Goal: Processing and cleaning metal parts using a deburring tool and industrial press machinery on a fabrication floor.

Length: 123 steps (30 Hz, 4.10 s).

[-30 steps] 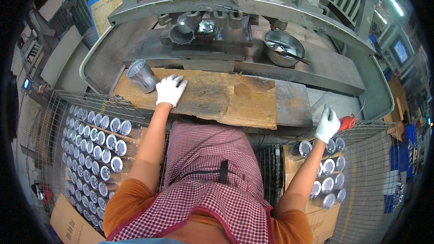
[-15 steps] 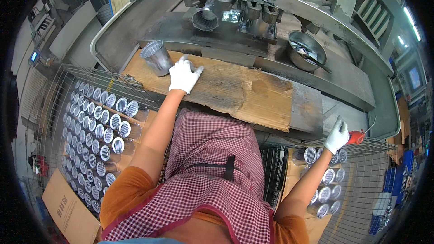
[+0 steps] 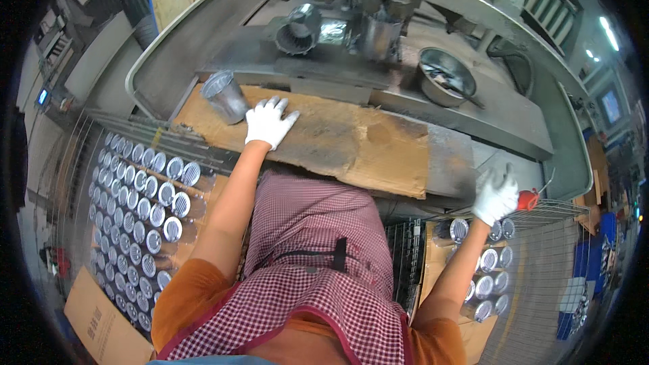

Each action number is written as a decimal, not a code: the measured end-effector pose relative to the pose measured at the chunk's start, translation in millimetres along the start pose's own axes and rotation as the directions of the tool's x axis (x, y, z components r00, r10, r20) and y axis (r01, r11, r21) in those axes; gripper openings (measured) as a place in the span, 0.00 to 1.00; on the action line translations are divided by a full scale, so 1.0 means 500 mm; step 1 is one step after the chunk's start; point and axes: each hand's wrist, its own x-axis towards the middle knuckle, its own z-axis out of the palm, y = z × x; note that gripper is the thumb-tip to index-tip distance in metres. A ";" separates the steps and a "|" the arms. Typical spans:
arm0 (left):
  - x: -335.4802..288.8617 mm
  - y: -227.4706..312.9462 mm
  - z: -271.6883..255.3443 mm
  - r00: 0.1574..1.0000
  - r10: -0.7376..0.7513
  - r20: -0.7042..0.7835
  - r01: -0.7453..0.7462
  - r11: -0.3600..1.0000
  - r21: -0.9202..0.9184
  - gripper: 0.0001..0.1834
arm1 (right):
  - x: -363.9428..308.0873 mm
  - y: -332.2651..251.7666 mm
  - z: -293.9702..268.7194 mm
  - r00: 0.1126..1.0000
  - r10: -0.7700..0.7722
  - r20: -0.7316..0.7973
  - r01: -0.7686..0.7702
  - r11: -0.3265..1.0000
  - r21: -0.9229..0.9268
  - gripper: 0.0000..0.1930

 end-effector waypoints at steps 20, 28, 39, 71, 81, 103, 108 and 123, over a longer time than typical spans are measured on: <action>0.005 -0.008 -0.012 0.959 -0.006 -0.283 -0.089 0.943 -0.321 0.25 | 0.338 -0.673 -0.005 0.705 -0.661 0.257 0.403 0.671 0.622 0.23; 0.213 0.067 -0.098 0.870 -0.273 -0.410 0.017 0.849 -0.528 0.33 | 0.158 -0.618 -0.092 0.670 -0.701 0.246 0.254 0.527 0.811 0.23; 0.296 0.007 -0.166 0.817 -0.392 -0.423 0.080 0.804 -0.589 0.24 | 0.004 -0.534 -0.160 0.705 -0.709 0.026 0.298 0.329 0.896 0.20; 0.127 -0.173 -0.321 0.914 -0.206 0.351 0.215 0.977 0.014 0.47 | 0.191 -0.798 0.073 0.567 -0.565 0.599 0.188 0.797 0.574 0.28; 0.129 -0.246 -0.246 0.882 -0.315 0.351 0.298 -0.204 -0.932 0.13 | 0.127 -0.401 0.001 0.842 -0.371 0.390 0.008 0.733 0.680 0.22; 0.341 -0.003 -0.185 0.982 -0.134 -0.133 0.160 0.965 0.206 0.39 | 0.048 0.026 0.048 0.968 0.118 0.223 -0.191 0.920 0.341 0.14; 0.228 0.024 -0.146 0.907 -0.289 -0.305 0.241 0.953 -0.185 0.40 | 0.034 0.102 0.021 0.929 0.263 -0.260 -0.144 0.905 0.401 0.27; -0.056 0.376 -0.146 0.812 0.548 -0.200 -0.583 0.751 -0.311 0.33 | -0.091 -0.055 -0.127 0.491 -0.488 0.721 -0.421 0.592 0.687 0.22</action>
